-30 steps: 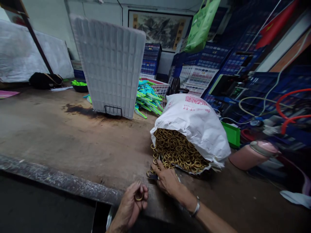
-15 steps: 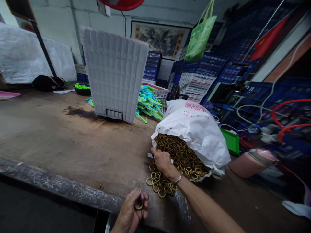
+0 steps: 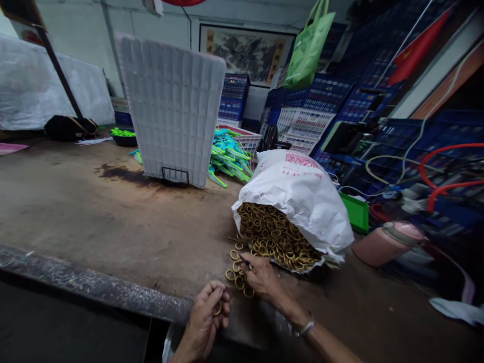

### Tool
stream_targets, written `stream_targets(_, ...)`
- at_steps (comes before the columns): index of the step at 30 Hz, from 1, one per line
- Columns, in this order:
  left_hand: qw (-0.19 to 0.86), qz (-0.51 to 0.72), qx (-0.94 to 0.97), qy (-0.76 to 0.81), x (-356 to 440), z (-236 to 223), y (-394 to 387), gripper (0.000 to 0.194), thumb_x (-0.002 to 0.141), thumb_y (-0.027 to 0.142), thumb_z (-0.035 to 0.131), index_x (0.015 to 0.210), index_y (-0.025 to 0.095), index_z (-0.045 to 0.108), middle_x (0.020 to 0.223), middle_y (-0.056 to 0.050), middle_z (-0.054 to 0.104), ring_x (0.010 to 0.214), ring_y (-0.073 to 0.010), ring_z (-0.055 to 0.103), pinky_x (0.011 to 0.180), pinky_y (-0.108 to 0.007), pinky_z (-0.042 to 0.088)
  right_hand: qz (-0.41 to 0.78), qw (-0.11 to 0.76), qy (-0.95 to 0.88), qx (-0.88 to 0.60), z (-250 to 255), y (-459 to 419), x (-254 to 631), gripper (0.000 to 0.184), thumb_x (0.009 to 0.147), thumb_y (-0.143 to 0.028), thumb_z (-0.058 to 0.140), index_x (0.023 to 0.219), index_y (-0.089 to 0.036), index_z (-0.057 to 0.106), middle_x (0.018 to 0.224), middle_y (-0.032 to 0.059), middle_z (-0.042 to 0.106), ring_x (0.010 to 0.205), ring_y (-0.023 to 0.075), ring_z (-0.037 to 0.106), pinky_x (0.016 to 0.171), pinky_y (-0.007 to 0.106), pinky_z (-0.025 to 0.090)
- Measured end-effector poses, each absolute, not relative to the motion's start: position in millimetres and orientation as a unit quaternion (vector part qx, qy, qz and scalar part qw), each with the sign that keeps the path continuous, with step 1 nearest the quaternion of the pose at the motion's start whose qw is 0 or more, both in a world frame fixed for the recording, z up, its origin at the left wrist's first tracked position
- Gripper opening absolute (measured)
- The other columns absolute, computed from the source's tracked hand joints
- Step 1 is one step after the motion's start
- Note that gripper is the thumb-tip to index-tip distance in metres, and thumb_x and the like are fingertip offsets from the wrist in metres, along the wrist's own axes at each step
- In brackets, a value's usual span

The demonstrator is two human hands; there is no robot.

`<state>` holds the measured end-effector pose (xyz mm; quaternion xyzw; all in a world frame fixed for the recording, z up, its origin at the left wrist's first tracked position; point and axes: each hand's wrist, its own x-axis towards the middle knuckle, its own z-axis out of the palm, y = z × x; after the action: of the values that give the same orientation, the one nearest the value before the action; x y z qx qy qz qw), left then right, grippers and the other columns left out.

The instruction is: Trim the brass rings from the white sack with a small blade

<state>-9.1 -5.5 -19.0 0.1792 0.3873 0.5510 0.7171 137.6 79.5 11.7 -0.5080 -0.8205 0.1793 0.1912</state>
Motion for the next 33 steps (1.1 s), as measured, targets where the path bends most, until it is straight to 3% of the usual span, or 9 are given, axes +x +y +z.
stream_targets(5,0.624,0.563,0.289,0.458,6.3,-24.6,-1.9,0.038,0.067,0.037,0.065,0.097,0.018,0.052,0.051,0.007,0.048,0.037,-0.005,0.037,0.034,-0.015,0.026,0.391,0.262,-0.729,-0.497,4.3,37.6,136.7,0.026,0.079,-0.026,0.04,0.062,-0.015,0.057,0.057,-0.0027,0.051,0.056,0.0098,0.044,0.052,0.019,0.031)
stream_targets(10,0.577,0.579,0.359,0.452,16.8,-16.9,-3.8,0.018,0.066,0.028,0.067,0.076,0.014,0.062,0.067,-0.001,0.061,0.06,-0.0117,0.053,0.056,-0.019,0.04,0.51,0.283,-0.654,-0.482,7.6,21.2,137.7,0.019,0.075,-0.025,0.044,0.065,-0.015,0.057,0.058,-0.0036,0.049,0.056,0.0086,0.041,0.052,0.018,0.03)
stream_targets(14,0.552,0.573,0.391,0.463,19.1,-6.7,-7.3,0.01,0.069,0.025,0.064,0.071,0.015,0.063,0.065,-0.001,0.061,0.062,-0.0136,0.054,0.06,-0.021,0.041,0.581,0.273,-0.596,-0.482,10.9,17.4,142.8,0.021,0.076,-0.03,0.047,0.063,-0.015,0.053,0.05,-0.0066,0.04,0.046,0.0059,0.032,0.045,0.017,0.025)
stream_targets(18,0.53,0.552,0.431,0.477,22.1,-4.7,-10.0,0.009,0.072,0.025,0.061,0.07,0.016,0.061,0.061,0.0,0.06,0.059,-0.0123,0.053,0.06,-0.021,0.04,0.573,0.296,-0.572,-0.507,10.8,14.8,147.0,0.034,0.08,-0.042,0.043,0.059,-0.016,0.049,0.045,-0.0077,0.034,0.042,0.0055,0.028,0.042,0.018,0.023)
stream_targets(21,0.553,0.536,0.424,0.477,25.2,-3.3,-10.8,0.014,0.071,0.029,0.061,0.069,0.015,0.059,0.058,0.001,0.058,0.054,-0.0102,0.05,0.054,-0.02,0.038,0.554,0.31,-0.576,-0.515,11.0,14.3,148.6,0.034,0.078,-0.043,0.045,0.058,-0.016,0.049,0.049,-0.0057,0.042,0.045,0.0062,0.034,0.045,0.019,0.027)
stream_targets(27,0.647,0.463,0.357,0.489,28.9,5.7,-10.2,0.029,0.068,0.042,0.061,0.066,0.015,0.053,0.044,0.007,0.043,0.034,-0.0031,0.029,0.036,-0.017,0.021,0.535,0.323,-0.579,-0.523,11.9,15.2,151.6,0.03,0.077,-0.04,0.046,0.058,-0.016,0.05,0.051,-0.0044,0.047,0.049,0.0076,0.04,0.048,0.019,0.031)
stream_targets(33,0.707,0.459,0.316,0.435,31.6,1.1,-11.9,0.028,0.072,0.043,0.058,0.07,0.017,0.048,0.057,0.005,0.049,0.035,-0.0009,0.027,0.035,-0.015,0.016,0.587,0.331,-0.558,-0.484,2.9,15.8,156.5,0.029,0.08,-0.033,0.041,0.061,-0.015,0.053,0.055,-0.0019,0.055,0.053,0.0086,0.049,0.053,0.02,0.037)
